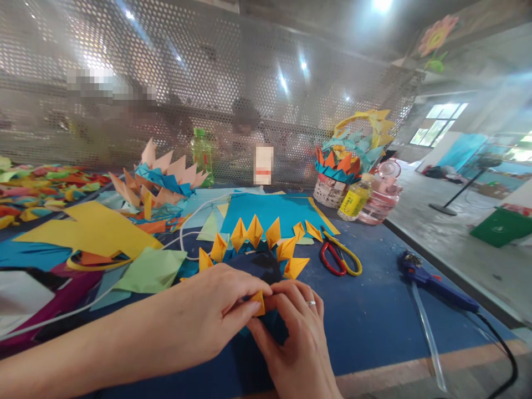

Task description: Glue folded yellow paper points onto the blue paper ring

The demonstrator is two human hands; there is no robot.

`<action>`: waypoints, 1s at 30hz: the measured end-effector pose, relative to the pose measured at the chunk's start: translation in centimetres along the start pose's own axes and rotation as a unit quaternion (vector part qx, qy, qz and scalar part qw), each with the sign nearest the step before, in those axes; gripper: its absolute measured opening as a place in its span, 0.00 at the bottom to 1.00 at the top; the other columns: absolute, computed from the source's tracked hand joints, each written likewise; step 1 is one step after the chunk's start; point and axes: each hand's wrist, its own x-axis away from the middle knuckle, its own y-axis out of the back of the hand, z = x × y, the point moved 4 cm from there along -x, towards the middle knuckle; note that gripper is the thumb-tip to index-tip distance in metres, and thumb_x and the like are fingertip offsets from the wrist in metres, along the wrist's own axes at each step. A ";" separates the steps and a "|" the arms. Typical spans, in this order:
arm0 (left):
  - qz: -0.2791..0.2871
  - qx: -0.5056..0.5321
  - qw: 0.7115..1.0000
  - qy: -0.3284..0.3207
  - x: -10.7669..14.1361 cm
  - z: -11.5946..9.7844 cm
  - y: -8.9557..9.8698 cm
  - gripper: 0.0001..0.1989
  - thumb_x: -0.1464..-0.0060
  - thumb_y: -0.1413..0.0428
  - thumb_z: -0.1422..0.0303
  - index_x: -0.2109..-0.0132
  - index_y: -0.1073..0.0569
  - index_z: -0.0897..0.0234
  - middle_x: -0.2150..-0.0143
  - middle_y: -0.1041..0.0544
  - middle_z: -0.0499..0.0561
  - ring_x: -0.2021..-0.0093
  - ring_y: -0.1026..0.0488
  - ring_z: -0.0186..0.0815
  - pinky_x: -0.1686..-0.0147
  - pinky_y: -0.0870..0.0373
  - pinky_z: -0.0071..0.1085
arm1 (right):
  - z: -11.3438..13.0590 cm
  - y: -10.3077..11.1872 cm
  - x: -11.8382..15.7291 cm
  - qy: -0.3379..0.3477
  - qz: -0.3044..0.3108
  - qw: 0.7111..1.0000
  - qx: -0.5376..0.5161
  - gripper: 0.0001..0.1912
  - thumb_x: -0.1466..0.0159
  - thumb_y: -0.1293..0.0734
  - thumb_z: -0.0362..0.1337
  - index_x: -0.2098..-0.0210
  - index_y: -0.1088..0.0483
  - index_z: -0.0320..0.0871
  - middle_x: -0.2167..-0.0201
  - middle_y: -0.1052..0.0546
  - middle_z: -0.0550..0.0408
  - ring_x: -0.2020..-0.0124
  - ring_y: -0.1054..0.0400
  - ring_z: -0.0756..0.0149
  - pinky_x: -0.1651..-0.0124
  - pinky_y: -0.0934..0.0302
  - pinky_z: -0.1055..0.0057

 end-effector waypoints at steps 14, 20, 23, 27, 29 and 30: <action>0.076 0.040 0.995 0.056 0.5 -0.1 0.2 0.19 0.35 0.51 0.66 0.40 0.31 0.44 0.43 0.24 0.40 0.46 0.25 0.34 0.46 0.31 0.29 | 0.0 -0.1 -0.2 0.017 0.015 0.999 -0.025 0.13 0.44 0.24 0.32 0.65 0.30 0.49 0.61 0.23 0.59 0.56 0.32 0.59 0.52 0.45 0.61; 0.047 -0.017 0.997 0.050 1.2 0.7 0.6 0.22 0.37 0.46 0.57 0.37 0.33 0.46 0.36 0.28 0.45 0.39 0.30 0.42 0.40 0.35 0.38 | 0.0 -0.2 -0.2 0.017 0.052 0.998 -0.043 0.11 0.42 0.27 0.31 0.62 0.28 0.50 0.59 0.22 0.59 0.54 0.32 0.58 0.50 0.44 0.60; 0.005 -0.038 0.997 0.074 1.5 1.4 1.1 0.25 0.38 0.47 0.52 0.36 0.33 0.47 0.36 0.28 0.47 0.38 0.30 0.46 0.40 0.34 0.44 | 0.2 -0.2 -0.2 0.013 0.065 0.996 -0.064 0.13 0.41 0.26 0.31 0.59 0.27 0.50 0.58 0.23 0.59 0.52 0.32 0.61 0.49 0.44 0.61; -0.044 -0.032 0.996 0.077 1.6 1.6 2.0 0.23 0.39 0.46 0.50 0.38 0.31 0.43 0.42 0.23 0.46 0.45 0.25 0.44 0.45 0.30 0.42 | 0.3 -0.4 -0.2 0.008 0.078 0.994 -0.078 0.19 0.43 0.25 0.28 0.55 0.28 0.51 0.56 0.23 0.60 0.51 0.33 0.62 0.48 0.44 0.63; -0.051 -0.033 0.995 0.083 1.6 1.5 2.2 0.22 0.39 0.45 0.51 0.39 0.30 0.42 0.44 0.22 0.45 0.46 0.24 0.44 0.45 0.30 0.41 | 0.3 -0.4 -0.3 0.013 0.072 0.994 -0.083 0.16 0.43 0.25 0.28 0.58 0.27 0.52 0.57 0.23 0.62 0.52 0.33 0.62 0.49 0.44 0.63; -0.049 -0.031 0.995 0.087 1.7 1.4 2.2 0.22 0.39 0.45 0.51 0.39 0.30 0.43 0.44 0.22 0.45 0.45 0.24 0.44 0.44 0.31 0.41 | 0.3 -0.4 -0.3 0.016 0.070 0.994 -0.084 0.15 0.42 0.25 0.28 0.60 0.27 0.51 0.58 0.23 0.62 0.52 0.33 0.62 0.49 0.44 0.63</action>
